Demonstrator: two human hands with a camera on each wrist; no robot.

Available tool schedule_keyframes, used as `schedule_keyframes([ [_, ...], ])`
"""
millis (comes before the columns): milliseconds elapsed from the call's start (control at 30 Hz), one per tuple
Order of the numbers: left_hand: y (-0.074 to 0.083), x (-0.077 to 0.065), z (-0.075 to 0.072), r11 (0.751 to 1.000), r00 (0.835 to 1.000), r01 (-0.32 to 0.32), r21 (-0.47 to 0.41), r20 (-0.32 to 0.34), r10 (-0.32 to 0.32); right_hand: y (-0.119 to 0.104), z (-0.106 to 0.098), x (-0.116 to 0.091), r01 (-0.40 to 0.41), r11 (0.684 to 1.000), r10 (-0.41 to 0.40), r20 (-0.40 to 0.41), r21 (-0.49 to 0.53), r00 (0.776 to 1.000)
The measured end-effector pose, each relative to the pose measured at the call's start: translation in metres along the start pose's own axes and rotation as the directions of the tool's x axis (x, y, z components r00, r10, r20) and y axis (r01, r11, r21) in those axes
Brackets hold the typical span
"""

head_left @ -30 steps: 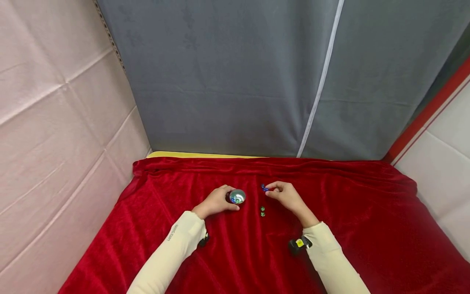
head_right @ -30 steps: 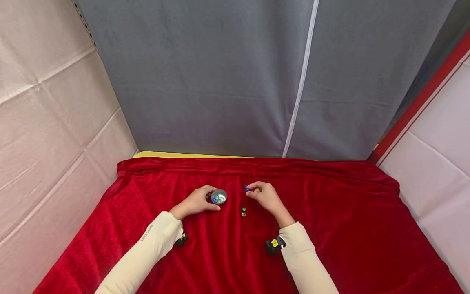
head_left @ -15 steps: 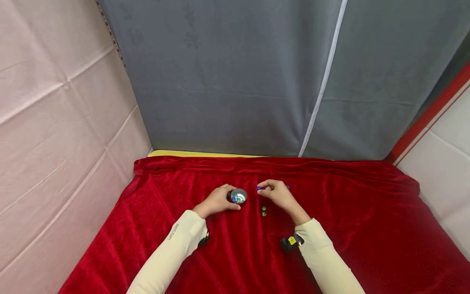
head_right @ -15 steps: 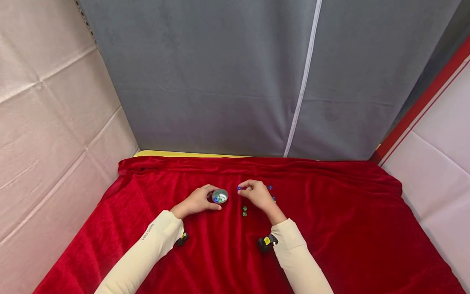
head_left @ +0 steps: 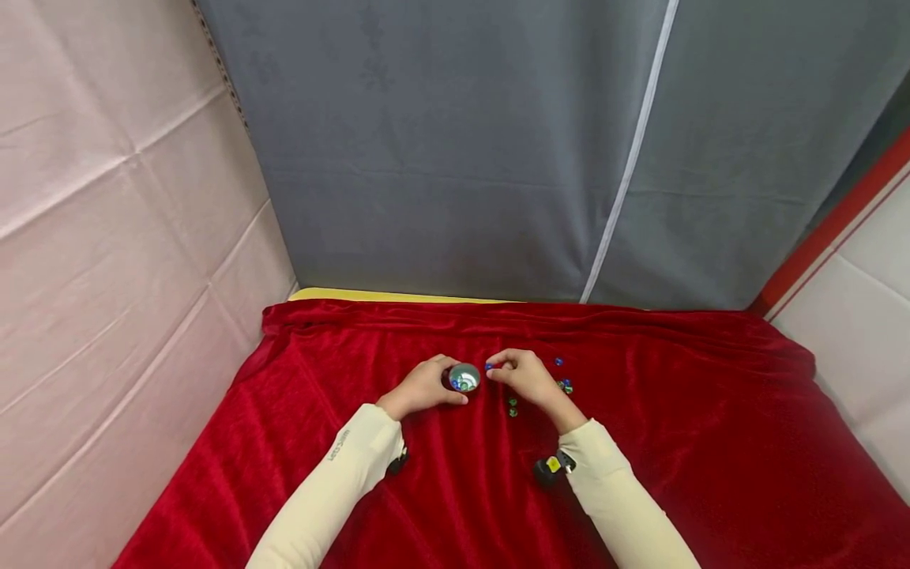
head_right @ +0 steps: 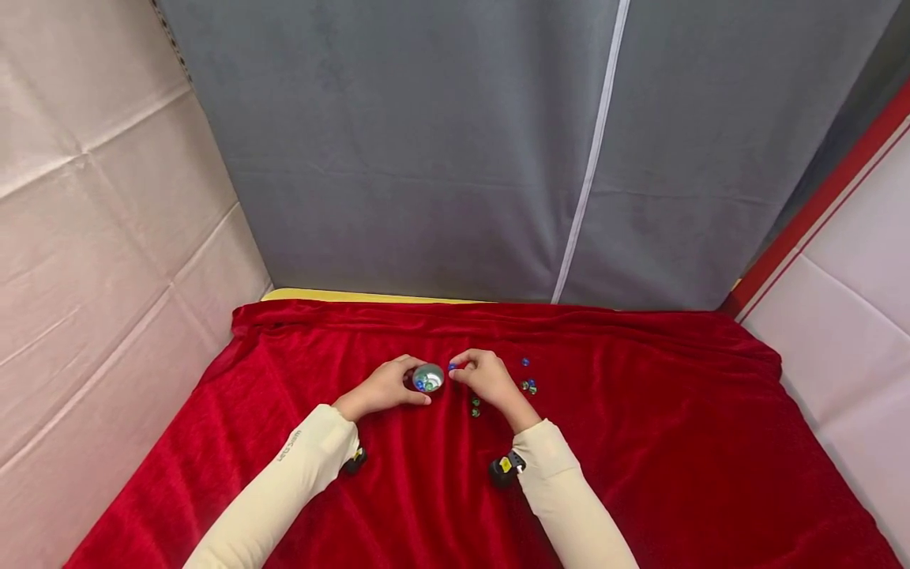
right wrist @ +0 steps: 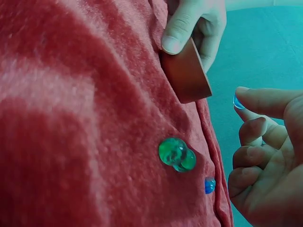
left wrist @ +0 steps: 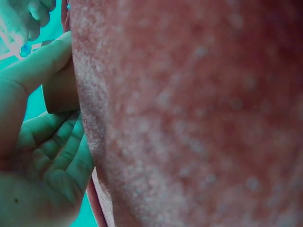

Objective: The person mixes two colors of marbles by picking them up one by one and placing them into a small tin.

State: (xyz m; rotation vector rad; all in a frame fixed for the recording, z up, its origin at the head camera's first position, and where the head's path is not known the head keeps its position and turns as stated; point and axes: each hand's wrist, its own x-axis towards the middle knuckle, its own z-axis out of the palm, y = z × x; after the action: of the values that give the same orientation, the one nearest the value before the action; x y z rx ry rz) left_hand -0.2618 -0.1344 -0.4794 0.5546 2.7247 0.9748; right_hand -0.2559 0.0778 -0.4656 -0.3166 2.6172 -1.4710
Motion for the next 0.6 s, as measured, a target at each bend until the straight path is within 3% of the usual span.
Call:
schedule_keyframes([
  [600, 0.002, -0.002, 0.000, 1.000, 1.000, -0.004, -0.012, 0.005, 0.004, -0.005, 0.020, 0.007, -0.003, 0.999, 0.004, 0.020, -0.048, 1.000],
])
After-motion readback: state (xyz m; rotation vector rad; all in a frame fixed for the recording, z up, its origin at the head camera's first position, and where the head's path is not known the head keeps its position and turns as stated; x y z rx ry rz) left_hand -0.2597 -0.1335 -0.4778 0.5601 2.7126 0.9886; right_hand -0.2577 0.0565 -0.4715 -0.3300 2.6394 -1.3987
